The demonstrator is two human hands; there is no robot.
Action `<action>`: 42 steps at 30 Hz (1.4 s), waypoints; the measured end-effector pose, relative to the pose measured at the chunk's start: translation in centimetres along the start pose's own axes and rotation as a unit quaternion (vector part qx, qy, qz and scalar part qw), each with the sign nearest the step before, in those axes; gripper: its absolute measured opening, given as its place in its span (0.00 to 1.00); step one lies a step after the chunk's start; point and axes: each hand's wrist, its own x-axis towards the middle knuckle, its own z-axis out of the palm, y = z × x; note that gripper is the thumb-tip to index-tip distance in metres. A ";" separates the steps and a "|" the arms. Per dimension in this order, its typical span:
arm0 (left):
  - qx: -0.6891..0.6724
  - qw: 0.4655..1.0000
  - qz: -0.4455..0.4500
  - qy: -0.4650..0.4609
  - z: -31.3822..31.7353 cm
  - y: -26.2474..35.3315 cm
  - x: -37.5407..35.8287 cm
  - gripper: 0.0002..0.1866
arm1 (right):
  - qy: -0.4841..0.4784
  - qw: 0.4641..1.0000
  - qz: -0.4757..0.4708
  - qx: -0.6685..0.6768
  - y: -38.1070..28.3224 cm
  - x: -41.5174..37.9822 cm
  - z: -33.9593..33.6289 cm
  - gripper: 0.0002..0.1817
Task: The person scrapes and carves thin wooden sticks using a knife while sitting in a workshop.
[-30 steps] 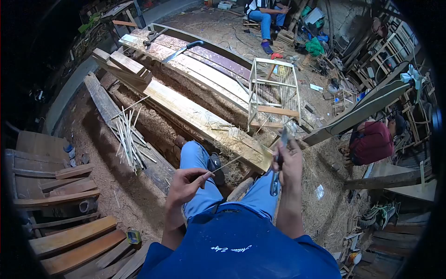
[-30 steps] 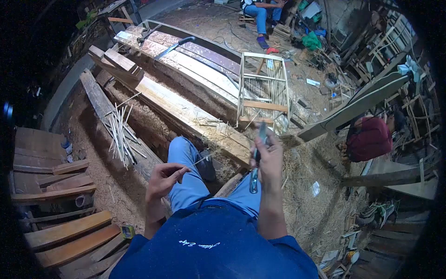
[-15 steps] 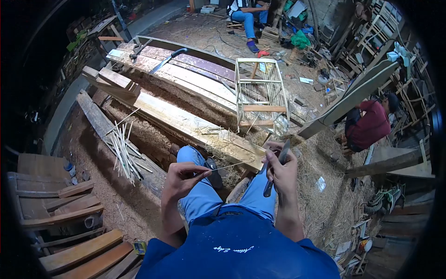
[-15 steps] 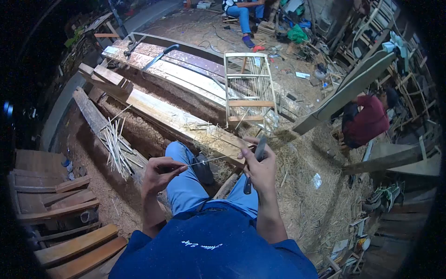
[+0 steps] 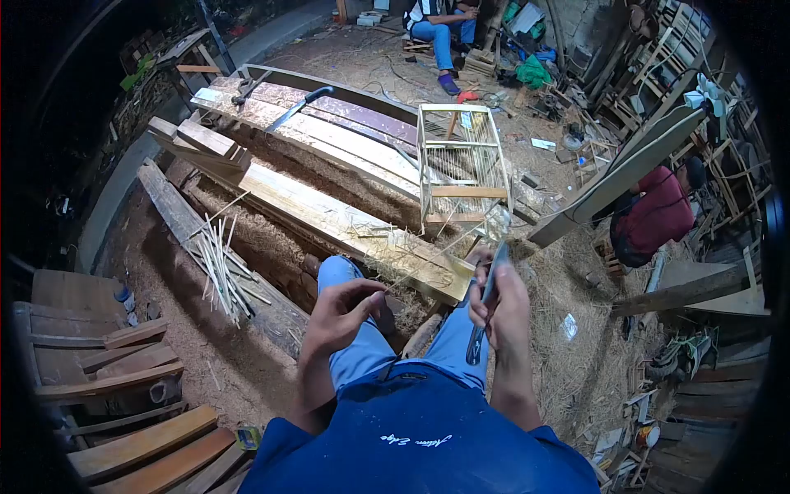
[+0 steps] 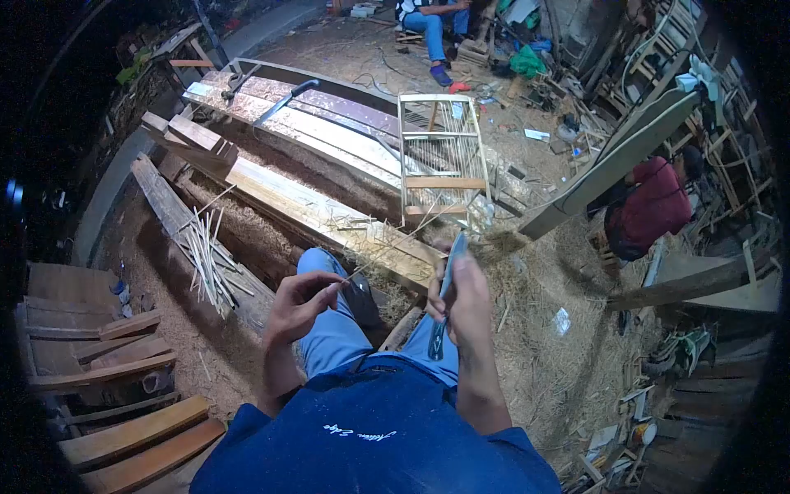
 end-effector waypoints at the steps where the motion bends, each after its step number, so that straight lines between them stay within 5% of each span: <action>1: -0.001 1.000 0.000 0.002 0.2 -0.2 -0.1 0.11 | -0.029 0.999 0.026 -0.002 0.4 -0.3 0.3 0.24; 9: -0.065 0.998 -0.006 0.008 2.4 -0.6 -0.3 0.08 | -0.210 0.946 0.248 -0.016 0.7 -2.8 4.5 0.30; 14: -0.041 0.998 0.038 0.041 3.1 0.0 -0.9 0.06 | -0.233 0.935 0.266 -0.023 0.0 -3.2 5.3 0.29; 16: 0.067 0.992 0.089 0.060 3.2 0.6 -1.4 0.05 | -0.243 0.927 0.287 0.005 -0.1 -3.3 5.0 0.28; 25: 0.137 0.986 0.073 0.061 2.2 2.8 -4.3 0.04 | -0.138 0.963 0.229 -0.008 -2.7 -4.6 4.0 0.29; 33: 0.135 0.986 0.098 0.031 3.2 3.5 -3.4 0.04 | -0.246 0.923 0.294 0.015 -1.7 -4.9 5.3 0.27; 41: 0.126 0.985 0.114 0.024 3.2 2.6 -4.0 0.03 | -0.232 0.928 0.293 -0.002 -1.7 -5.5 4.8 0.27; 42: 0.126 0.985 0.113 0.024 2.8 2.6 -4.4 0.03 | -0.172 0.954 0.242 -0.023 -2.0 -5.5 4.4 0.27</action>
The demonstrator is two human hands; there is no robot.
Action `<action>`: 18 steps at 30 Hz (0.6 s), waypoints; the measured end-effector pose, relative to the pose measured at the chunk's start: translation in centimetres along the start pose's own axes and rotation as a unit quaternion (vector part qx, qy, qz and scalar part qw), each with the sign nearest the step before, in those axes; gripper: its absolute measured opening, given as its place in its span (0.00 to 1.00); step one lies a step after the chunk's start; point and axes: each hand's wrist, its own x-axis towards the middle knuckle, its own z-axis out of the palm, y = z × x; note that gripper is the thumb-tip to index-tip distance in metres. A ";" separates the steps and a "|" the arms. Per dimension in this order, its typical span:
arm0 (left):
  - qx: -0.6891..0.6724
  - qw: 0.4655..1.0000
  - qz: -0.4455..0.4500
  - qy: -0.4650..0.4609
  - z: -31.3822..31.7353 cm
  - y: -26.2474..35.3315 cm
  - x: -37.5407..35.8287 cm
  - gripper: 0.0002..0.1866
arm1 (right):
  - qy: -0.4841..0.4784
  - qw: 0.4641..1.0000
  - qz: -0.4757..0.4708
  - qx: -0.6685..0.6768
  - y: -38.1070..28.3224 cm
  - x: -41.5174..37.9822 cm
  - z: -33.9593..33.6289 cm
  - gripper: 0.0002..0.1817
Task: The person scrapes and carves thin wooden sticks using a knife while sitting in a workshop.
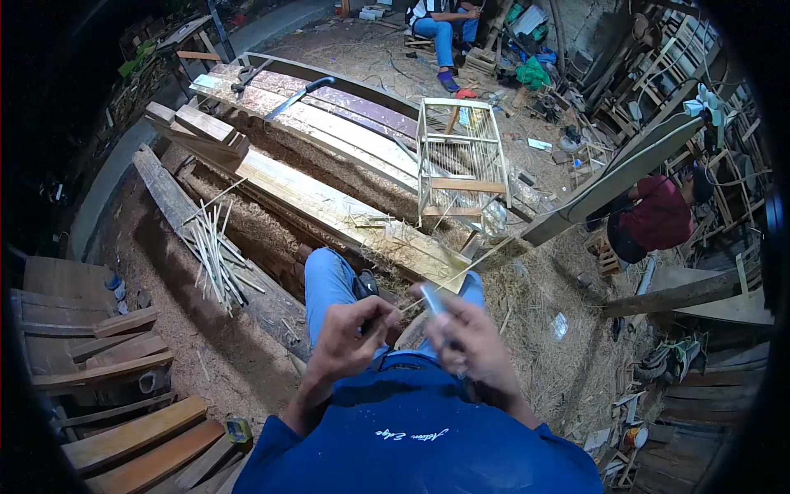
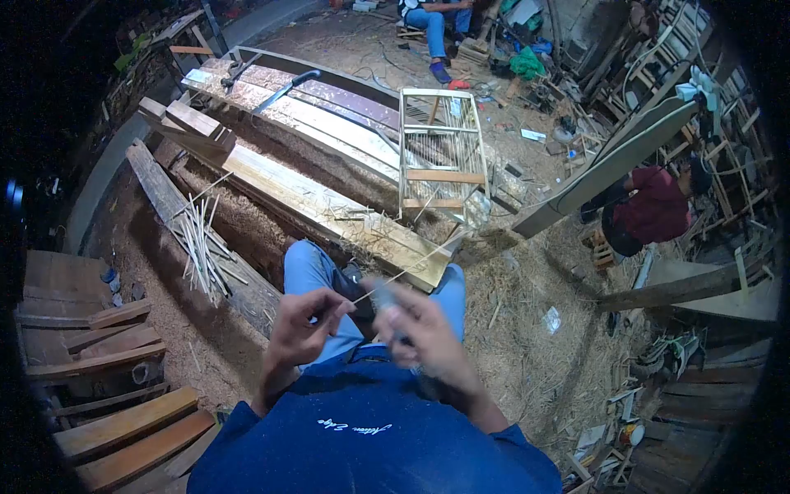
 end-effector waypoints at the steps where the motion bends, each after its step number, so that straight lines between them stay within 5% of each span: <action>1: 0.021 1.000 -0.011 0.013 -0.8 0.1 -0.5 0.03 | 0.066 0.996 -0.051 -0.014 -0.3 -0.1 -0.3 0.27; 5: 0.039 0.998 -0.040 0.013 -1.8 -0.1 -0.8 0.04 | 0.040 0.998 -0.050 0.000 -1.4 -1.0 -0.2 0.27; 9: 0.024 1.000 0.004 0.007 -0.8 0.4 0.3 0.03 | -0.089 0.994 0.055 0.027 0.3 1.0 1.5 0.29; 18: 0.055 0.998 0.009 -0.001 -0.6 0.2 -0.6 0.02 | -0.070 0.996 0.053 0.007 0.7 0.8 1.4 0.27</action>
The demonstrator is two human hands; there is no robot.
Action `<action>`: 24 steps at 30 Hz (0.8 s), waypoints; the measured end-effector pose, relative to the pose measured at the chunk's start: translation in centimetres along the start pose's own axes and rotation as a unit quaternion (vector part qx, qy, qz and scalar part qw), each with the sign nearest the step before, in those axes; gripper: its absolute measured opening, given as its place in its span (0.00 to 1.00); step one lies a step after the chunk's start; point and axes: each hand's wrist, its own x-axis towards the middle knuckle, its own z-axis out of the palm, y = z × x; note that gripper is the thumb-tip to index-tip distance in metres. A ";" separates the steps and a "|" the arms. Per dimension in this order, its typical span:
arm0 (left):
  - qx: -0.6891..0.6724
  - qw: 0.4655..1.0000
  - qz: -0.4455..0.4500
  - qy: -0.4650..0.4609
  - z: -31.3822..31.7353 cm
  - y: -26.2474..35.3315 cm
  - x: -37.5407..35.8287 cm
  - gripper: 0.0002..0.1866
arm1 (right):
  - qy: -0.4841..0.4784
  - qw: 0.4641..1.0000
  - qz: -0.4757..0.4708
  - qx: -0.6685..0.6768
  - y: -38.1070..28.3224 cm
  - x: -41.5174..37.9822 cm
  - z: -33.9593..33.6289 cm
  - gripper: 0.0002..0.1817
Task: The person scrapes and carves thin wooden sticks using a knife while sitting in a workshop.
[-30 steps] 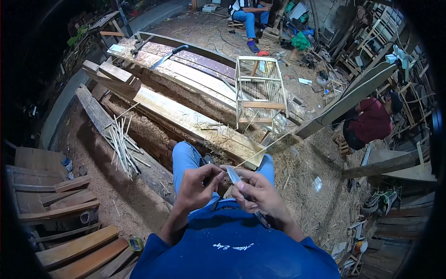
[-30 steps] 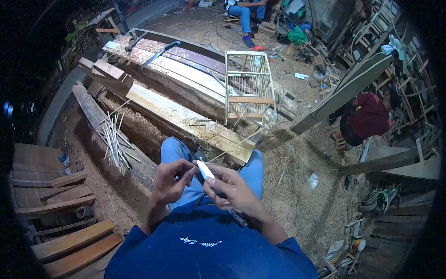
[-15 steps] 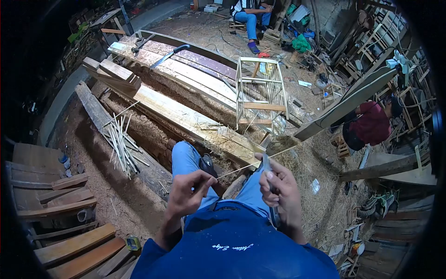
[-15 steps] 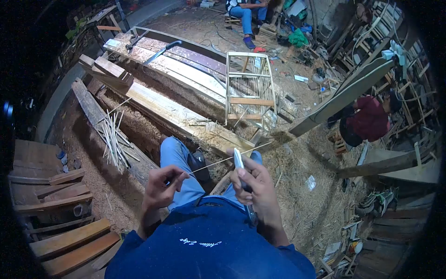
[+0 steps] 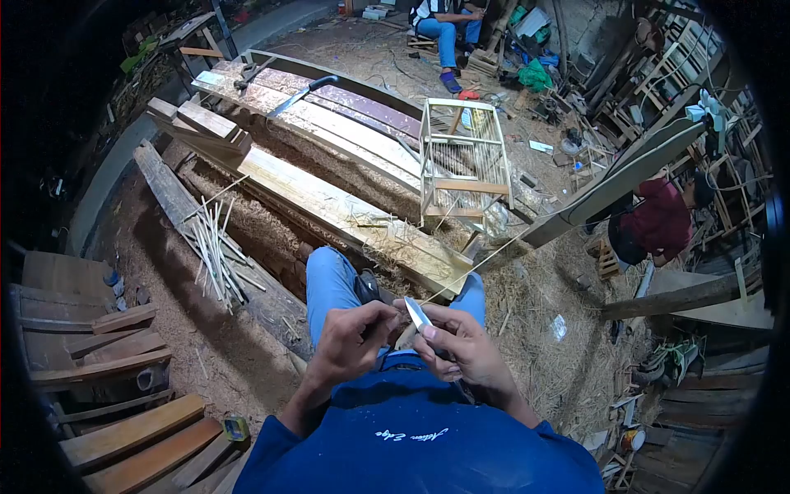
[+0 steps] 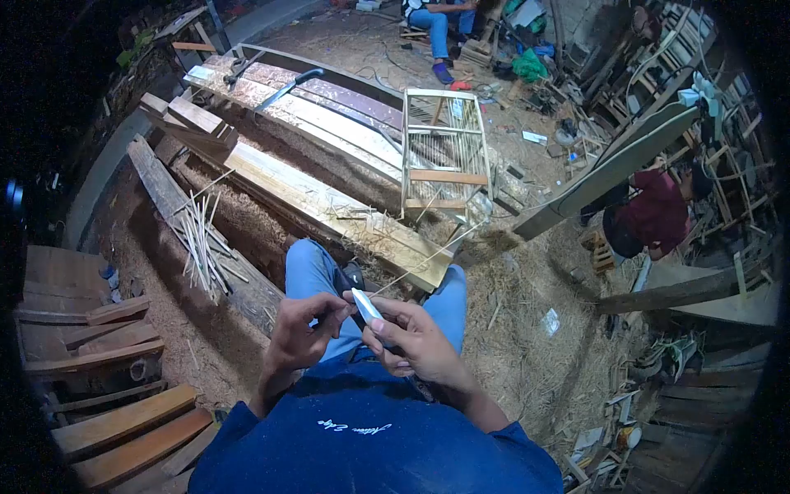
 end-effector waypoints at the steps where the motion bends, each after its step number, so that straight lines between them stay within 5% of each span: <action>1: -0.003 1.000 0.012 0.005 0.1 -0.2 -0.1 0.02 | 0.002 1.000 -0.004 -0.010 0.0 -0.1 0.1 0.27; 6: 0.011 0.998 0.051 0.022 0.0 -0.4 -0.5 0.02 | 0.022 1.000 0.014 -0.011 -0.7 -0.8 0.4 0.27; 8: 0.008 1.000 0.016 0.021 -1.3 -0.3 -1.3 0.02 | 0.140 0.985 -0.104 -0.017 -1.5 -1.7 -0.6 0.27; 19: 0.000 0.999 -0.015 -0.031 -1.3 -1.3 -0.6 0.04 | 0.107 0.991 -0.077 0.007 -1.4 -1.2 0.2 0.27; 24: -0.009 0.999 -0.045 -0.019 -2.0 -0.9 -1.4 0.05 | 0.140 0.970 -0.200 0.015 -2.2 -2.1 -3.5 0.27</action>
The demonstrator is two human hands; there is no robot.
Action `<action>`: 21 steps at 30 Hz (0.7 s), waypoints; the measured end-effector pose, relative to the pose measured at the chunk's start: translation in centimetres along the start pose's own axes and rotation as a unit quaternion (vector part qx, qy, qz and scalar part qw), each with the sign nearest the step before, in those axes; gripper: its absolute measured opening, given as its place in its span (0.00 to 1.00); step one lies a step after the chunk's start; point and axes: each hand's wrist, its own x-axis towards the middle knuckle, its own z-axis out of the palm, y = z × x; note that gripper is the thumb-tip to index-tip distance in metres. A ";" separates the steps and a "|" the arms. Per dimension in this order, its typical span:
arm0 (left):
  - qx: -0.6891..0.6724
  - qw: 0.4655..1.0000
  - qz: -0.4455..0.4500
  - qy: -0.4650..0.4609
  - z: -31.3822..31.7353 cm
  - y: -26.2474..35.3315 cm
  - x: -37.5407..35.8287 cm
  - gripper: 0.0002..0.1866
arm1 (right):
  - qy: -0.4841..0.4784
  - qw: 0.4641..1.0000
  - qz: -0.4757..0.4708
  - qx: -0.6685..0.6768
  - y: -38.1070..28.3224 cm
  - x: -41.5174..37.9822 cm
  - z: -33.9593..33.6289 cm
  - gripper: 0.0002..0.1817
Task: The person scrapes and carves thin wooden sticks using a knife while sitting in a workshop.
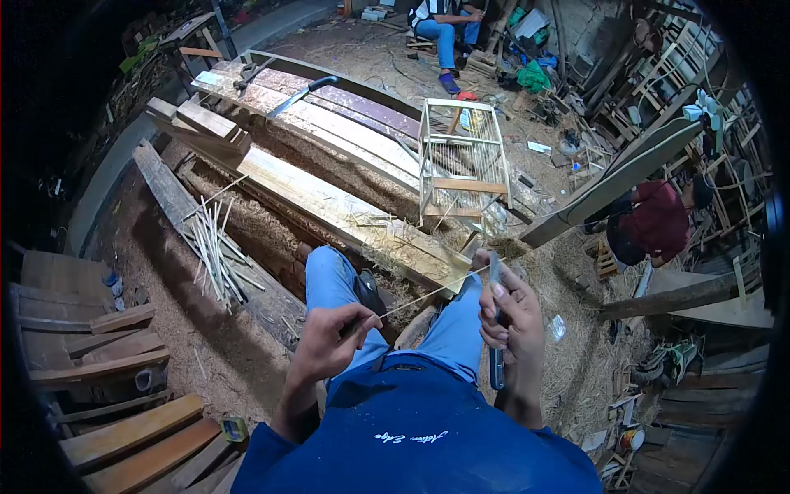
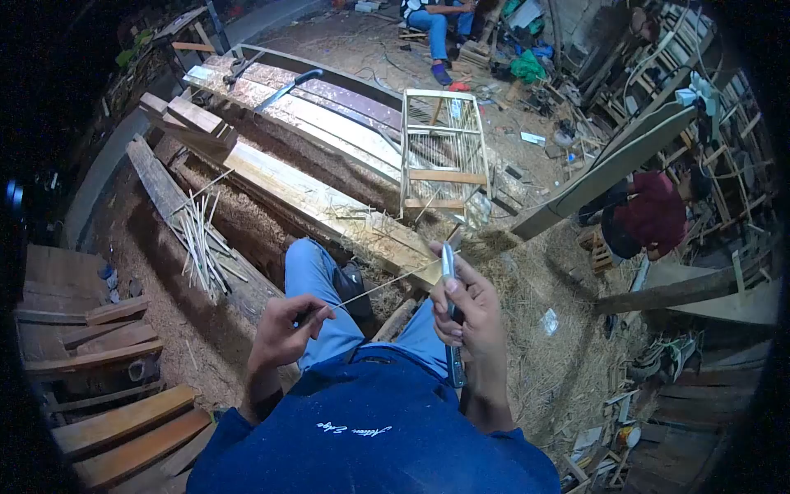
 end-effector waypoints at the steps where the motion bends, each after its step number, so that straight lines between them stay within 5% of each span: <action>1: -0.016 1.000 -0.017 0.000 0.2 -0.1 0.1 0.06 | -0.001 1.000 0.002 0.000 0.1 -0.1 0.3 0.27; 6: -0.092 0.996 -0.022 -0.005 1.8 0.0 1.3 0.07 | -0.091 0.984 0.151 -0.030 1.4 -0.2 3.9 0.29; 10: -0.023 1.000 0.016 0.009 2.5 0.1 1.7 0.06 | -0.147 0.965 0.216 -0.037 3.0 0.3 4.3 0.28; 17: 0.007 0.999 0.034 0.015 2.3 1.0 1.5 0.04 | -0.139 0.964 0.212 -0.078 2.3 0.3 3.9 0.25; 21: 0.040 0.998 0.052 0.024 1.2 0.9 0.9 0.02 | -0.006 0.987 0.115 -0.110 -0.2 0.6 2.5 0.26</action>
